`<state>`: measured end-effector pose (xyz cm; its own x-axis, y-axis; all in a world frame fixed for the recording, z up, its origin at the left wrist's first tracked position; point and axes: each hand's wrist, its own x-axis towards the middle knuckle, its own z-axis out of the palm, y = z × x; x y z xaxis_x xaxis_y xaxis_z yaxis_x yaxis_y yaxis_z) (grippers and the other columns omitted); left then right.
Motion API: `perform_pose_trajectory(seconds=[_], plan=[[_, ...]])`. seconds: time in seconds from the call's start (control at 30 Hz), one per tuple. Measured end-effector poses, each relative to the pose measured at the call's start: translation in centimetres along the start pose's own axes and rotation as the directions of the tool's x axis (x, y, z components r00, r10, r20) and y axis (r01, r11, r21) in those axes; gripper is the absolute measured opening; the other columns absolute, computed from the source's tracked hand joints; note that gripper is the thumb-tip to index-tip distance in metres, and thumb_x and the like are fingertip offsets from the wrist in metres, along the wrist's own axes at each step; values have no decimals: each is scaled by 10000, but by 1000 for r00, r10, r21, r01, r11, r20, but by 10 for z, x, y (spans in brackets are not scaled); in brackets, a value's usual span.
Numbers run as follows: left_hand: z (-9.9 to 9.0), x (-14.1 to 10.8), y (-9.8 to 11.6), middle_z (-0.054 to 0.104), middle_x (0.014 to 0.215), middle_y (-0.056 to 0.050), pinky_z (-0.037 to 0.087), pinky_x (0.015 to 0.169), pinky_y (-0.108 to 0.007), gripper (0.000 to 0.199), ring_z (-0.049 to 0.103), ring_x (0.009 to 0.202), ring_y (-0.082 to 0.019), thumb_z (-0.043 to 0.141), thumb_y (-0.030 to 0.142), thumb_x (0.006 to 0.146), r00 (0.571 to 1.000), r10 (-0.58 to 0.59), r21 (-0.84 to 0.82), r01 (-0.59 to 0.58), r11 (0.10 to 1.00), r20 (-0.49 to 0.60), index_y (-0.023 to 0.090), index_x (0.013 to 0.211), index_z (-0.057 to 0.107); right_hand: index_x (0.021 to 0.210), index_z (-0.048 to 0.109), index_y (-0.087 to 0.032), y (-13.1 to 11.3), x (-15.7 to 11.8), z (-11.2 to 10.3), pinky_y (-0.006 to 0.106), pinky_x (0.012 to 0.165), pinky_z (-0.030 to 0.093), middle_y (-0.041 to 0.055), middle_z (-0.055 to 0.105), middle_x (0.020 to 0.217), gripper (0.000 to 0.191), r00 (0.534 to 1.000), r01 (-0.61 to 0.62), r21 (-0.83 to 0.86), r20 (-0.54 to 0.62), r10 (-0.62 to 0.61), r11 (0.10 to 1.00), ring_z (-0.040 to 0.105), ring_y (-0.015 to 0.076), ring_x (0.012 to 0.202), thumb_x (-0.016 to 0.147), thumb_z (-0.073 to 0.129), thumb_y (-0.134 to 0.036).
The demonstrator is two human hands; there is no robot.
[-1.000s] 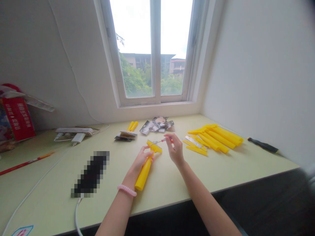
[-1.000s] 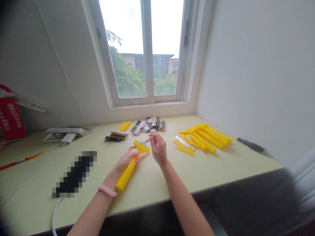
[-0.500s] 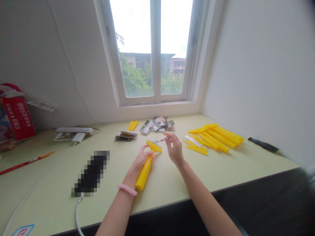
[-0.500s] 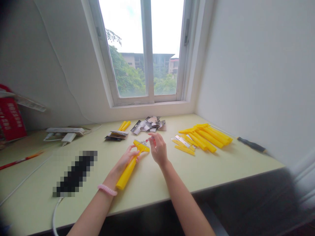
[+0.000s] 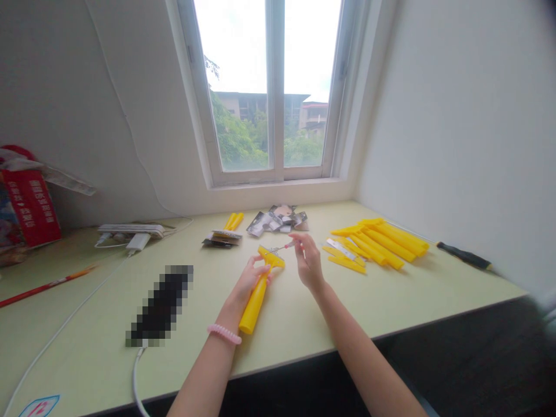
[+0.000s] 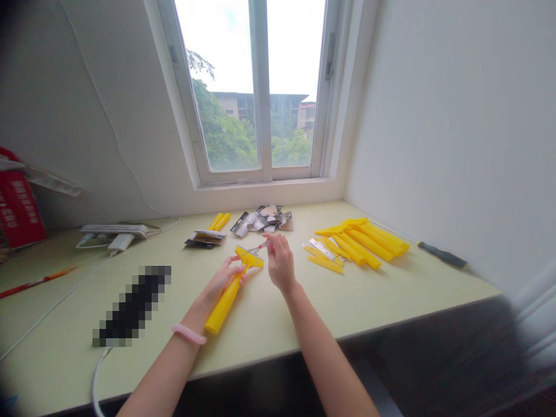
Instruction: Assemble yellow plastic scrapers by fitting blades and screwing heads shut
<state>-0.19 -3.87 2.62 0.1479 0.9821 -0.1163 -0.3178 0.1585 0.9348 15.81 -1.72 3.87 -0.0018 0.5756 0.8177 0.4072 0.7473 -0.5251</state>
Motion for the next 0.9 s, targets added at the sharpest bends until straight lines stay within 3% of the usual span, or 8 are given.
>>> perform_pose_trajectory(seconds=[0.47, 0.67, 0.9], plan=[[-2, 4, -2, 581, 717, -4, 380, 454, -185, 373, 523, 472, -78, 594, 112, 689, 1000, 4, -33, -5, 999, -19, 188, 1006, 413, 987, 556, -200, -3, 0, 0, 306, 668, 457, 43, 599, 814, 195, 996, -9, -45, -91, 5, 999, 563, 167, 758, 879, 399, -243], [-4, 5, -4, 584, 714, -6, 385, 465, -188, 362, 531, 484, -83, 591, 111, 690, 1000, 23, -37, -23, 999, -10, 189, 993, 410, 822, 567, -188, -1, 1, 1, 272, 595, 443, 26, 593, 711, 149, 994, -23, -53, -109, 17, 998, 542, 148, 665, 855, 477, -302], [-3, 5, -3, 587, 710, -4, 376, 456, -190, 381, 520, 468, -82, 619, 121, 664, 999, 15, -31, -16, 999, -31, 184, 983, 420, 630, 488, -189, 4, 0, 2, 246, 528, 391, -14, 503, 574, 283, 989, -85, -158, -131, 65, 984, 471, 119, 532, 822, 513, -394]])
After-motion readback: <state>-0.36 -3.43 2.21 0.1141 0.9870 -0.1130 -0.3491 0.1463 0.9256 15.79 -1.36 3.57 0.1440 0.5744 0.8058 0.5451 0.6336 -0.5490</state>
